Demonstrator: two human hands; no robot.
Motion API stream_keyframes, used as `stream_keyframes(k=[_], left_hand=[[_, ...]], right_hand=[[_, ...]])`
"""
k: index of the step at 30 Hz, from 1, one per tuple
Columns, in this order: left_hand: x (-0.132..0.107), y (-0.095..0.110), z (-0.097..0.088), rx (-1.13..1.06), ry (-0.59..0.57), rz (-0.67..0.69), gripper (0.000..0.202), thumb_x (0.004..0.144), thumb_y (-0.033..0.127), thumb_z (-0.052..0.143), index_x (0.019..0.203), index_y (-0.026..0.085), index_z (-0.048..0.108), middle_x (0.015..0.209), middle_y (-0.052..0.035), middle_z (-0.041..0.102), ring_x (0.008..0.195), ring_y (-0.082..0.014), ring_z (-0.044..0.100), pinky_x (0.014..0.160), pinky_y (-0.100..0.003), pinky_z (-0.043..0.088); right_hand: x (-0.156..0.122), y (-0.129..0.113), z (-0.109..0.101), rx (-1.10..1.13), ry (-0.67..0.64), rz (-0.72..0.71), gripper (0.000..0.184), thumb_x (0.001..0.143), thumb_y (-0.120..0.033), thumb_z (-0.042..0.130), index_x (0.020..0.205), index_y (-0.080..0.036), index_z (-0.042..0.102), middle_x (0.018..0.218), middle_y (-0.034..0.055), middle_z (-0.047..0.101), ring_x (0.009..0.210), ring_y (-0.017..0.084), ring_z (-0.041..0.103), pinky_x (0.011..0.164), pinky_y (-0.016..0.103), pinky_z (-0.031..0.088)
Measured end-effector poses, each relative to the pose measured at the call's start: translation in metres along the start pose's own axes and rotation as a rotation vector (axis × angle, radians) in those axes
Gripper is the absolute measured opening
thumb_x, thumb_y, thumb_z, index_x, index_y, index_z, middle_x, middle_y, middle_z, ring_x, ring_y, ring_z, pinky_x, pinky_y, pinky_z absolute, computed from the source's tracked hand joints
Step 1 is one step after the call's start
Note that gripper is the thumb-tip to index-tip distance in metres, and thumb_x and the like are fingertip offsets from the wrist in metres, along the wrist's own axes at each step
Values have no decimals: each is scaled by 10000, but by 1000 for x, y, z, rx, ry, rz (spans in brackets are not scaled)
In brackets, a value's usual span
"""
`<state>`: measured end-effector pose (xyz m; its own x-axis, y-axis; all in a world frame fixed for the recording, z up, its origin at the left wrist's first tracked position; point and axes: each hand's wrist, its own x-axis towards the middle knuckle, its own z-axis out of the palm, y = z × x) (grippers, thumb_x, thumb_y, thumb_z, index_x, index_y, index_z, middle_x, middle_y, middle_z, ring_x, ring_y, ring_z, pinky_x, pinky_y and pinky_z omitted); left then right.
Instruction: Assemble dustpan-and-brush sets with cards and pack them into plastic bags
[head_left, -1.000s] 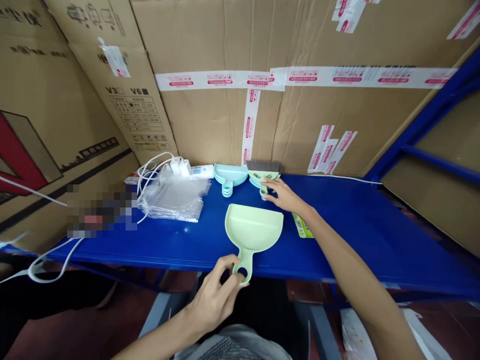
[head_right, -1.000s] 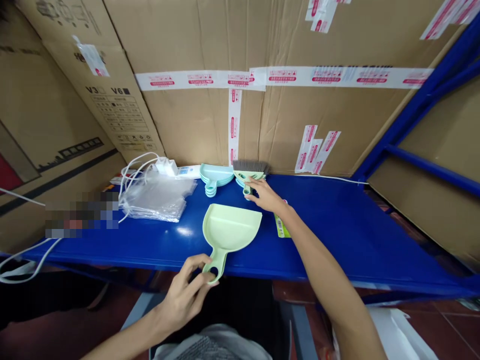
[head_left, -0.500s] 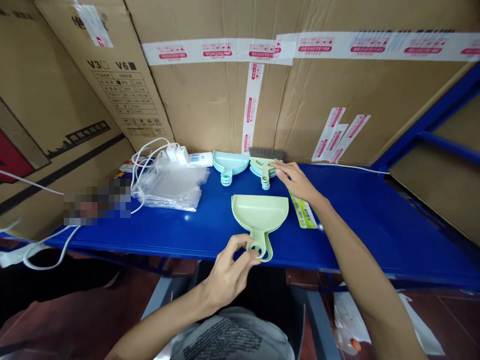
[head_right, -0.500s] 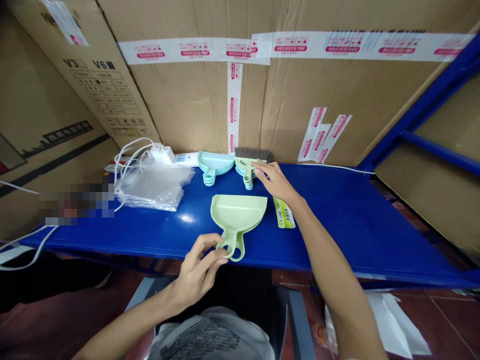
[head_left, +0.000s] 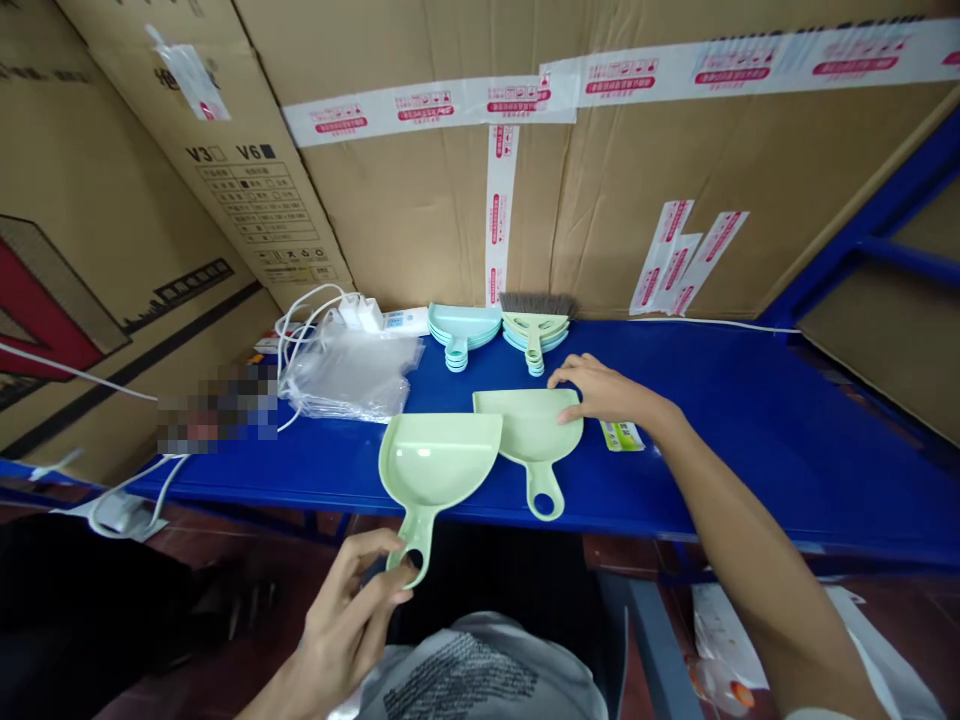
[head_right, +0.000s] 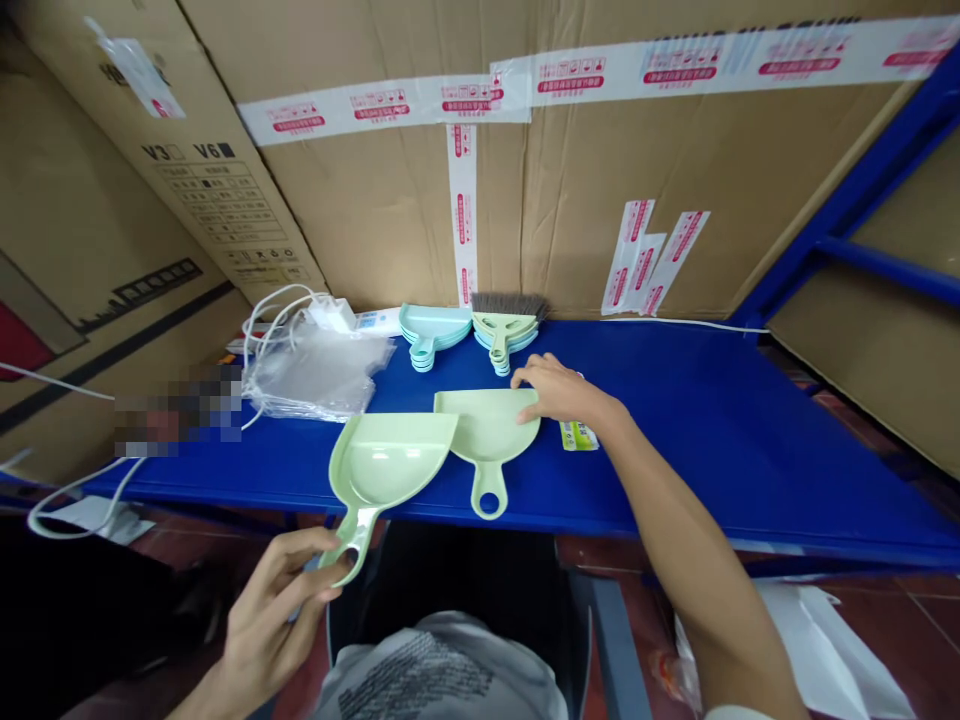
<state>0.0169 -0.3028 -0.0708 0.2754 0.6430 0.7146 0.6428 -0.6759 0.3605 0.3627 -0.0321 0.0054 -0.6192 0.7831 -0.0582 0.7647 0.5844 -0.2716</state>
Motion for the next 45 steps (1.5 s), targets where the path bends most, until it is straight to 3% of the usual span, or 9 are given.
stream_keyframes(k=[4,10,17,21,26,33,37,40,45], left_hand=[[5,-5,19,-49,-33,-61,288,1008,2,516,1162,170,691,1241,-130,514,1092,-196,662,910,-320,625],[36,-25,38,-51,-30,-46,222,1022,51,559,1166,189,658,1307,-145,493,1017,-194,663,800,-335,623],[46,-55,18,58,-106,-35,194,1036,83,552,1132,198,675,1309,-134,523,958,-180,658,795,-343,598],[55,-57,1,95,-177,26,250,1039,191,607,1281,209,667,1311,-141,559,980,-201,662,810,-329,593],[99,-56,-10,155,-152,121,262,1036,195,609,1294,200,660,1246,-133,599,1054,-232,652,899,-362,574],[199,-70,52,105,-587,388,275,1016,248,651,1282,184,680,1308,-161,629,1302,-327,546,1046,-506,528],[230,-92,77,-13,-674,462,325,944,295,770,1249,196,718,1296,-155,667,1317,-320,565,1066,-487,522],[243,-116,65,-136,-616,410,297,959,347,758,1231,231,736,1299,-129,688,1274,-281,608,1065,-458,523],[248,-155,39,-147,-251,191,216,1042,346,620,1024,187,765,1065,-86,751,1010,-217,691,954,-396,538]], right_hand=[[-6,29,-7,16,-62,52,553,690,-506,853,1138,-220,705,1125,113,644,1119,344,556,965,414,432],[-9,43,-10,6,-76,82,567,652,-549,865,1087,-224,702,1067,97,677,1083,327,593,936,388,443],[-7,36,-7,16,-34,91,531,678,-517,873,1091,-221,717,1063,92,691,1096,317,599,924,375,472],[-10,40,-14,-20,28,102,494,760,-523,826,1130,-209,735,1068,106,720,1080,308,634,937,375,483],[-21,60,-26,-101,141,318,337,952,-377,609,1179,-173,751,1077,135,747,1034,283,689,913,365,515],[-19,53,-21,-97,26,386,425,808,-137,671,1219,-210,747,1018,97,754,975,263,706,829,316,538],[-22,52,-25,-74,-4,421,431,761,-76,663,1168,-200,731,902,43,768,813,211,723,689,268,516],[-21,55,-24,-52,-11,431,402,741,-73,671,1121,-191,736,882,42,774,812,218,727,667,271,506],[-17,56,-20,-26,37,411,207,762,-107,653,934,-191,732,1040,93,772,985,249,723,815,290,522]])
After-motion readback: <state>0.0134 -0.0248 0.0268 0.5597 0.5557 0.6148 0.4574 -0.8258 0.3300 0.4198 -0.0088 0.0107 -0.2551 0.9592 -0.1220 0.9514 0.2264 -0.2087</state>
